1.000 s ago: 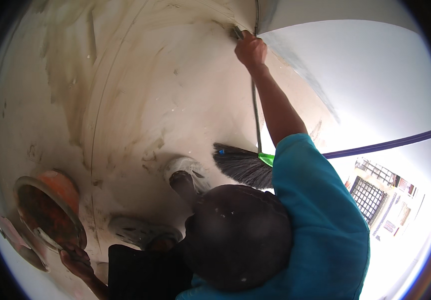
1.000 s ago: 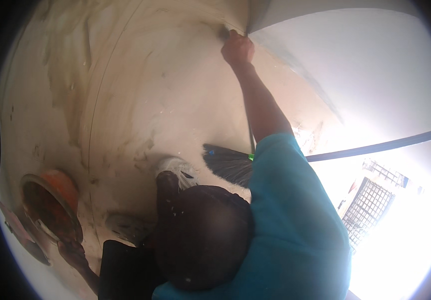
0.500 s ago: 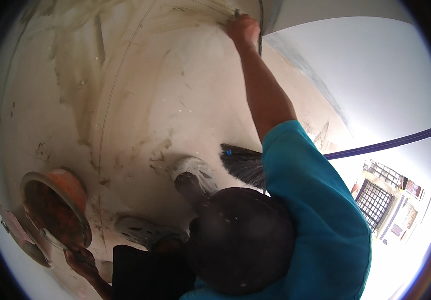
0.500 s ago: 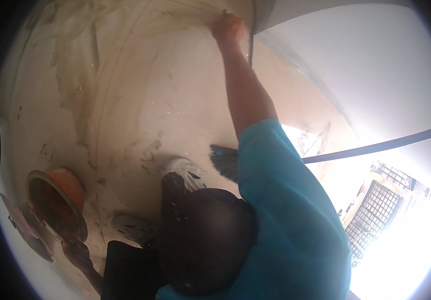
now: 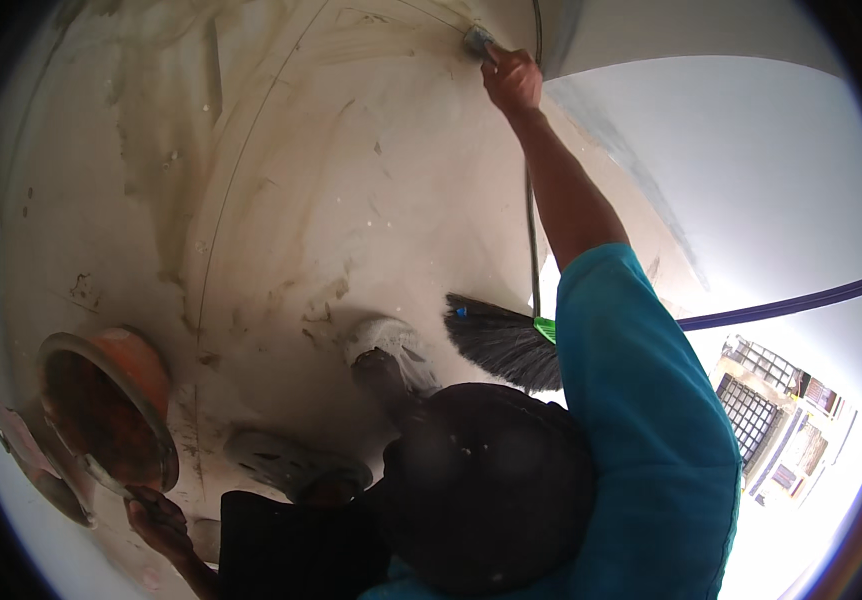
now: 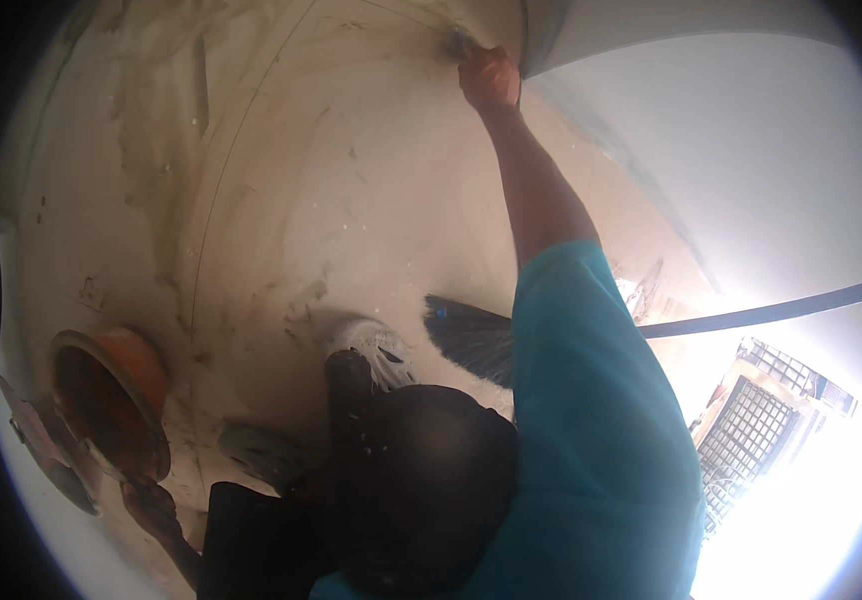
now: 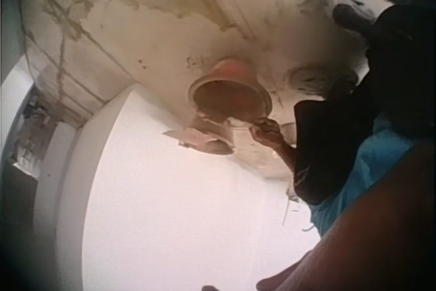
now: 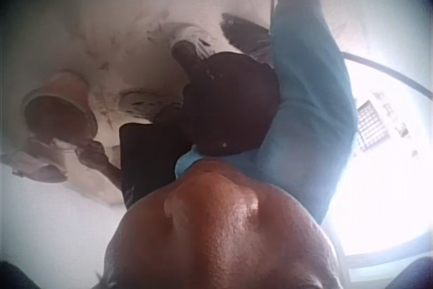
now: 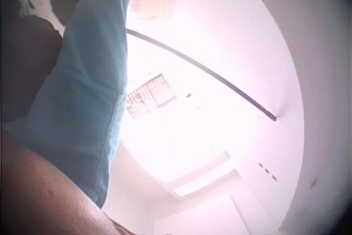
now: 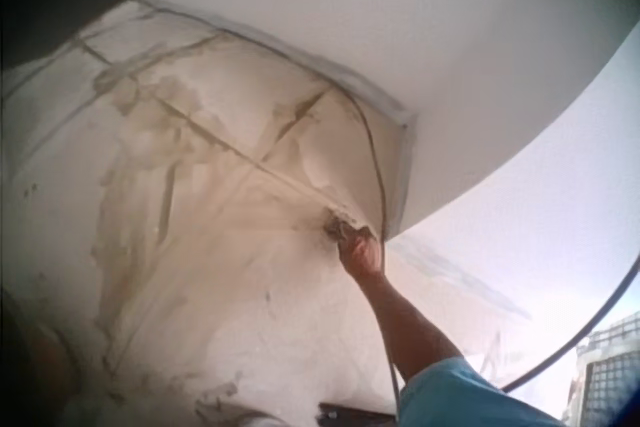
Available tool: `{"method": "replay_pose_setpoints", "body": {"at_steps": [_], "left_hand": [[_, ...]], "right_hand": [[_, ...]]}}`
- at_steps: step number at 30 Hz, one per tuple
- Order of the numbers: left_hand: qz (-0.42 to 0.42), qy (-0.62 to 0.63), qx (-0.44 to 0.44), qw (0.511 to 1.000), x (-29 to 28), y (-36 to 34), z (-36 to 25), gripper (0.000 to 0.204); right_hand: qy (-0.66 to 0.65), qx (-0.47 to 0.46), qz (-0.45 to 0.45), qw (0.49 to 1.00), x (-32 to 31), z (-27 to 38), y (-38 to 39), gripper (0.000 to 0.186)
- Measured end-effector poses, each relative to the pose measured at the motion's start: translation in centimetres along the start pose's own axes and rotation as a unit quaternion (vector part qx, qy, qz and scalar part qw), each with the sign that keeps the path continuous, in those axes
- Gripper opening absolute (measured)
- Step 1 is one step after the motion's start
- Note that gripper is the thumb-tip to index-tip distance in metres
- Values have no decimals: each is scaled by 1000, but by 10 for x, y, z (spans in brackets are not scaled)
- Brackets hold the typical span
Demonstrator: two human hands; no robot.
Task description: The person scoops a white powder from a bag into a bucket, mixes it with water using a trowel, and applies the resulting grout to floor tile joints using a grout float and a smaller trowel.
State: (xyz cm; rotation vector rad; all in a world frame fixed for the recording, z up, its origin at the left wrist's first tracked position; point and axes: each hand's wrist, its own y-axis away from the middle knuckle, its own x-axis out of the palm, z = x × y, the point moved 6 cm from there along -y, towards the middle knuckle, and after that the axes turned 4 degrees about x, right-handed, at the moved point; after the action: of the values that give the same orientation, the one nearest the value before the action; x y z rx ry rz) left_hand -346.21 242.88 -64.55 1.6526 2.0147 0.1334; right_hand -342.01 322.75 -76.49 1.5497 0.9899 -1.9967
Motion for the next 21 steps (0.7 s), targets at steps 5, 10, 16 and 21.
{"method": "replay_pose_setpoints", "body": {"at_steps": [5, 10, 16, 21], "left_hand": [[12, -11, 5, 1000, -7, -9, -2, 40], [155, 35, -2, 987, -42, -37, 29, 40], [155, 58, -16, 986, -65, -54, 32, 40], [122, 75, -12, 990, -34, -55, 10, 36]], "right_hand": [[1, 32, 72, 997, -9, 31, 14, 26], [120, 247, 65, 960, -28, -37, -17, 38], [66, 189, 64, 978, 33, 80, -70, 45], [-44, 142, 74, 986, 64, 208, -114, 29]]}}
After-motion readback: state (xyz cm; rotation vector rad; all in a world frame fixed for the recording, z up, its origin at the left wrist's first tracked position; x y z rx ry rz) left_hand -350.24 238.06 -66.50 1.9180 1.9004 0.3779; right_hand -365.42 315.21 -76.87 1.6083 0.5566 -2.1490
